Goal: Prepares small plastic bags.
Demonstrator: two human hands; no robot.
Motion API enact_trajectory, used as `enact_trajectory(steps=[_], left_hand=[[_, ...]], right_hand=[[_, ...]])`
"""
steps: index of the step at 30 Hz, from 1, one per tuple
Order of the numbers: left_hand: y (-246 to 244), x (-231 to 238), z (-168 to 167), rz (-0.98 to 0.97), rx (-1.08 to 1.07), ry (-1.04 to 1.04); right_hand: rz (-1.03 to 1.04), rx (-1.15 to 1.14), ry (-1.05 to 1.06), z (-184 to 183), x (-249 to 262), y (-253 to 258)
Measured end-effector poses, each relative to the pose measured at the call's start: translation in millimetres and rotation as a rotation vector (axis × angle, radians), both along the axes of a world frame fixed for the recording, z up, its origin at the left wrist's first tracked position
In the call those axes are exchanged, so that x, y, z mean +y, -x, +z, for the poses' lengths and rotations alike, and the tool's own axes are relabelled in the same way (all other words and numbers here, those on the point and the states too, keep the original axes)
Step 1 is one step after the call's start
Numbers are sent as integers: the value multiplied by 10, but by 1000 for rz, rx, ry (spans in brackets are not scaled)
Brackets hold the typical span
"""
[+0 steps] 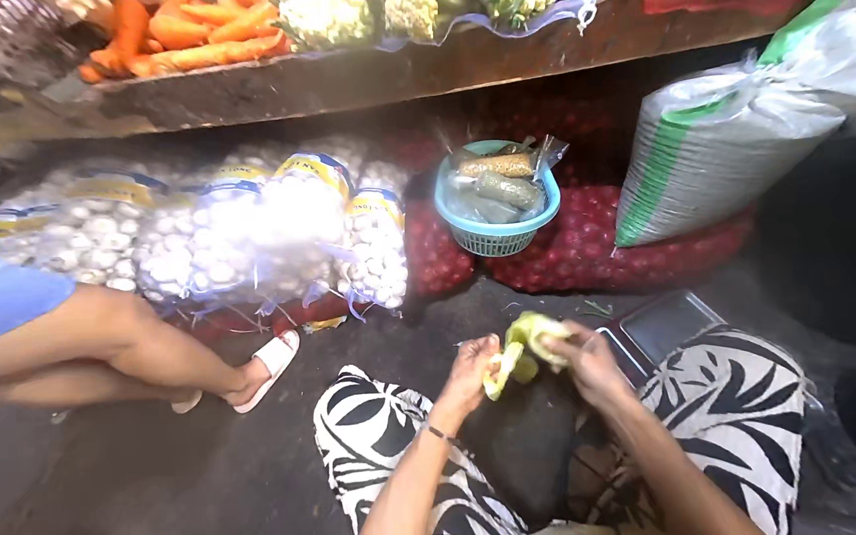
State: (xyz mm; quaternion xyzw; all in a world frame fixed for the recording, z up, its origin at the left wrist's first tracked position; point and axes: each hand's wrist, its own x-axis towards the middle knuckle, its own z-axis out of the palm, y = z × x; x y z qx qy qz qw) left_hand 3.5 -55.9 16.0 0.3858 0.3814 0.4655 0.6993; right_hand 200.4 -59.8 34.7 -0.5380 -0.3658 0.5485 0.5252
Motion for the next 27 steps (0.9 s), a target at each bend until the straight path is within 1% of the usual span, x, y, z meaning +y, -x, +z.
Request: enact_trajectory(steps=[2, 4, 6, 8, 10, 11, 13, 14, 15, 16, 17, 19, 20, 22, 23, 24, 25, 27], left_hand=[[227, 54, 58, -91, -63, 41], [435, 84, 109, -214, -7, -3], [612, 106, 99, -361, 66, -137], [715, 115, 65, -507, 120, -276], [722, 86, 46, -664, 200, -322], [692, 70, 37, -764, 326, -331], [544, 22, -18, -973, 762, -286], [436, -25, -104, -1012, 968, -230], [334, -88, -220, -974, 1094, -191], [233, -149, -316, -893, 1121, -162], [112, -189, -376, -787, 1079, -152], [-134, -210, -437, -604, 920, -200], [-220, -203, -444, -554, 863, -239], [-320, -161, -388, -531, 841, -291], [-345, -135, -361, -569, 810, -253], [-353, -121, -336, -599, 719, -178], [-355, -134, -323, -574, 585, -77], [-346, -180, -329, -422, 324, 122]], right_hand=[[-221, -16, -41, 46, 97, -272], [-390, 14, -27, 146, 171, -601], [-458, 97, -36, 202, 165, -901], [-465, 220, -53, 160, 146, -1109], [-438, 368, 0, 65, 134, -1199], [-448, 419, 30, 13, 140, -1167], [-430, 409, 128, -64, 139, -979], [-381, 365, 184, -107, 125, -859], [-297, 293, 237, -150, 101, -731], [-198, 200, 281, -180, 66, -595], [-86, 108, 304, -198, 25, -469], [121, 14, 293, -191, -38, -278], [207, 5, 267, -142, -49, -218], [314, -9, 196, 24, -23, -193], [292, -17, 158, 98, 6, -216], [217, -24, 128, 145, 54, -248], [125, -11, 113, 154, 127, -289], [25, 101, 116, 107, 287, -418]])
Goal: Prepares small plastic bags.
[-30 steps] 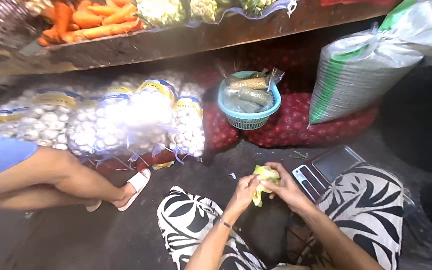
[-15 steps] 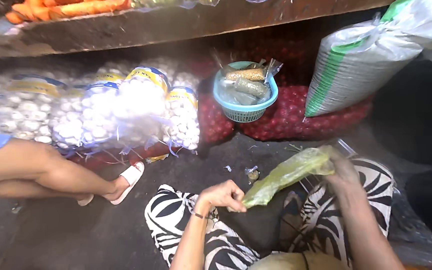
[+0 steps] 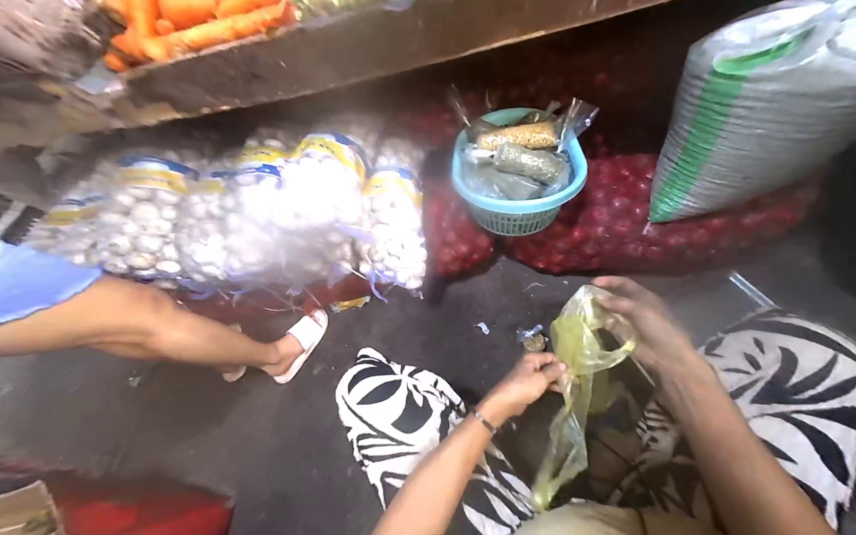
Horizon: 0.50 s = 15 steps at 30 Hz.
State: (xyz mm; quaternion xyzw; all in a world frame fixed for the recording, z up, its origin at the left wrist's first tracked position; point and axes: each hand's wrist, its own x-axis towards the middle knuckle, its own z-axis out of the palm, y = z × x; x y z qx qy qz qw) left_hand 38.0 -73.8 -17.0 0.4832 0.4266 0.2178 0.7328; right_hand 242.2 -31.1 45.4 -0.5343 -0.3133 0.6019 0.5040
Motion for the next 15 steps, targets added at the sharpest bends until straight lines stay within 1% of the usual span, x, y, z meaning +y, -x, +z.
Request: enact_trajectory(steps=[2, 4, 5, 6, 7, 8, 9, 10, 12, 14, 15], left_hand=[[34, 20, -31, 192, -123, 159], [99, 51, -49, 333, -144, 241], [136, 43, -70, 393, -143, 268], [159, 16, -103, 448, -148, 298], [161, -22, -151, 502, -158, 326], [138, -69, -215, 561, -163, 350], [102, -129, -290, 624, -171, 375], [72, -197, -358, 693, -193, 412], [56, -325, -479, 893, -319, 528], [119, -401, -584, 1109, -500, 605], [188, -395, -630, 1190, -550, 619]], right_hand=[[-78, 97, 8, -105, 81, -69], [-179, -8, 90, -291, 47, 25], [-188, -64, 183, -394, -30, 124], [-144, -93, 301, -508, -132, 238], [-52, -64, 419, -620, -239, 346], [53, -19, 514, -749, -330, 460], [136, 13, 566, -887, -407, 589], [175, 30, 572, -998, -473, 725], [160, 41, 473, -1102, -548, 885], [126, 75, 403, -1135, -491, 842], [105, 96, 414, -1153, -434, 791]])
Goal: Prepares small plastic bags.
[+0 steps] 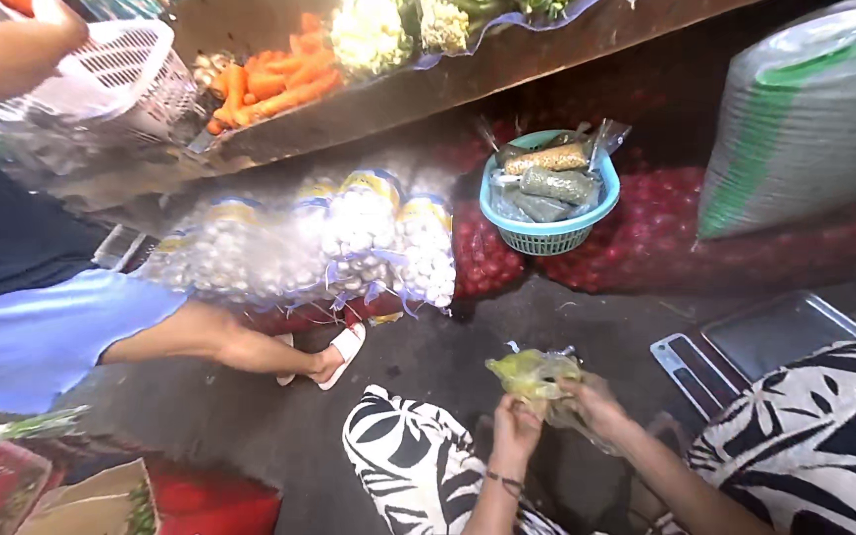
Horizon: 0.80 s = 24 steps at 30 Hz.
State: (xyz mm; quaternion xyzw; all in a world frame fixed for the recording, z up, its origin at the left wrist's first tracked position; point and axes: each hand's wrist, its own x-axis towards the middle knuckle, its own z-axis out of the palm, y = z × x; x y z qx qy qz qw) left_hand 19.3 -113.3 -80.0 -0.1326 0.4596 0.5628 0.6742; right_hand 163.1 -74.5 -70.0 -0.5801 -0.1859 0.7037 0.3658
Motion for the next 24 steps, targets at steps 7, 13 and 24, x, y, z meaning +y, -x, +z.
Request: enact_trajectory(steps=[7, 13, 24], left_hand=[[49, 53, -30, -168, 266, 135], [193, -94, -290, -29, 215, 109], [111, 16, -37, -159, -182, 33]], right_hand=[[-233, 203, 289, -122, 182, -243], [83, 182, -189, 121, 230, -390], [162, -44, 39, -155, -64, -65]])
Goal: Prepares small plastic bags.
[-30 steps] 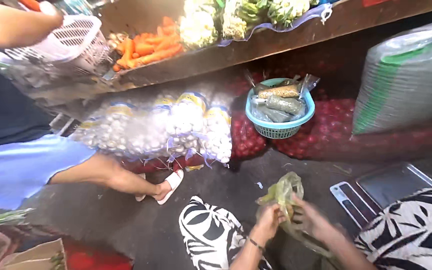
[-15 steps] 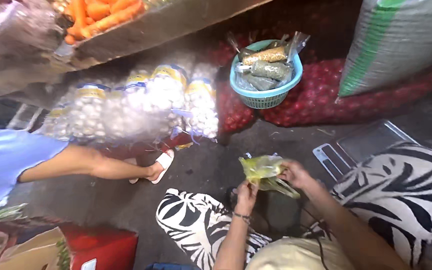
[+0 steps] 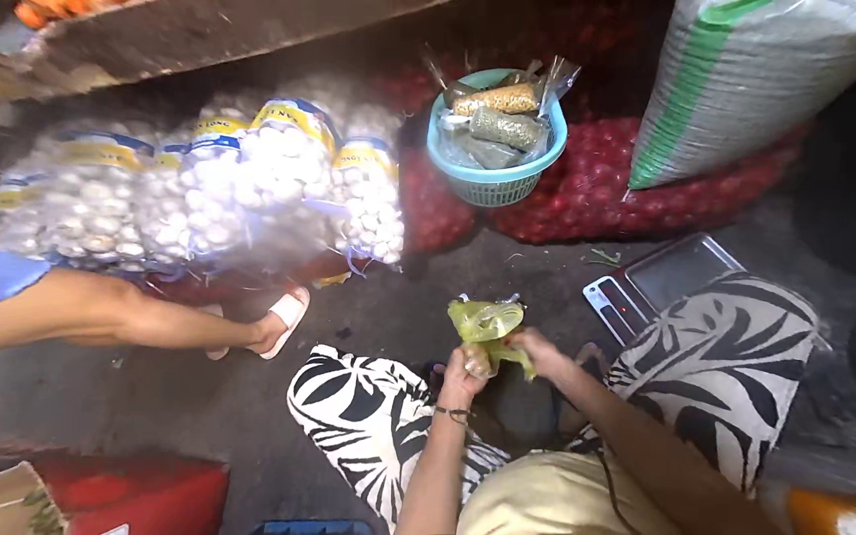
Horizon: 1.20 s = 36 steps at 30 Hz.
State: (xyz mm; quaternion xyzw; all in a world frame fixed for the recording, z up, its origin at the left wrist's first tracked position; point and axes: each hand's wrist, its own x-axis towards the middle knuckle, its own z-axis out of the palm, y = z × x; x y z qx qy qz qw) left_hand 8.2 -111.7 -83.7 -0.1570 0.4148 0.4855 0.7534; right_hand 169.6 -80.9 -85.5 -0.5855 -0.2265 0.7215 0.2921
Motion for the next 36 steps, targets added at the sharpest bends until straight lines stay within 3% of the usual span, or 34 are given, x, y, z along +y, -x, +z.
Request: enact_trajectory(steps=[2, 4, 6, 8, 10, 12, 14, 16, 18, 20, 23, 25, 27, 30, 32, 36], left_hand=[[103, 7, 42, 92, -3, 43], [167, 36, 56, 119, 213, 191], [211, -9, -51, -6, 587, 273], [241, -69, -177, -74, 1071, 235], [290, -148, -81, -157, 1444, -65], [203, -210, 164, -273, 1762, -552], [-20, -203, 319, -475, 1924, -981], [-202, -156, 301, -809, 1992, -1099], [-163, -65, 200, -1218, 1964, -828], [29, 135, 345, -1597, 1762, -460], [267, 288, 752, -1780, 1632, -318], [341, 259, 949, -1838, 1667, -343], [492, 259, 852, -1789, 1619, -453], [604, 260, 543, -1617, 1479, -612], [509, 312, 539, -1508, 1423, -762], [409, 439, 600, -1285, 1328, -950]], right_hand=[[-355, 137, 136, -132, 193, -222], [-646, 248, 277, -178, 306, -441], [-709, 148, 308, -172, 289, -464], [-620, 39, 298, -205, 300, -410], [-488, -9, 257, -217, 349, -384], [-375, -3, 216, -138, 384, -364], [-185, 30, 158, -35, 386, -321], [65, 66, 71, 107, 367, -283], [239, 68, -18, 256, 340, -313], [354, -59, -87, 367, 363, -473], [618, -462, -149, 419, 414, -803], [751, -587, -151, 396, 431, -880], [777, -623, -207, 332, 505, -838], [667, -745, -392, 150, 777, -574], [603, -884, -453, -108, 967, -326], [941, -1060, -286, -674, 1117, -61]])
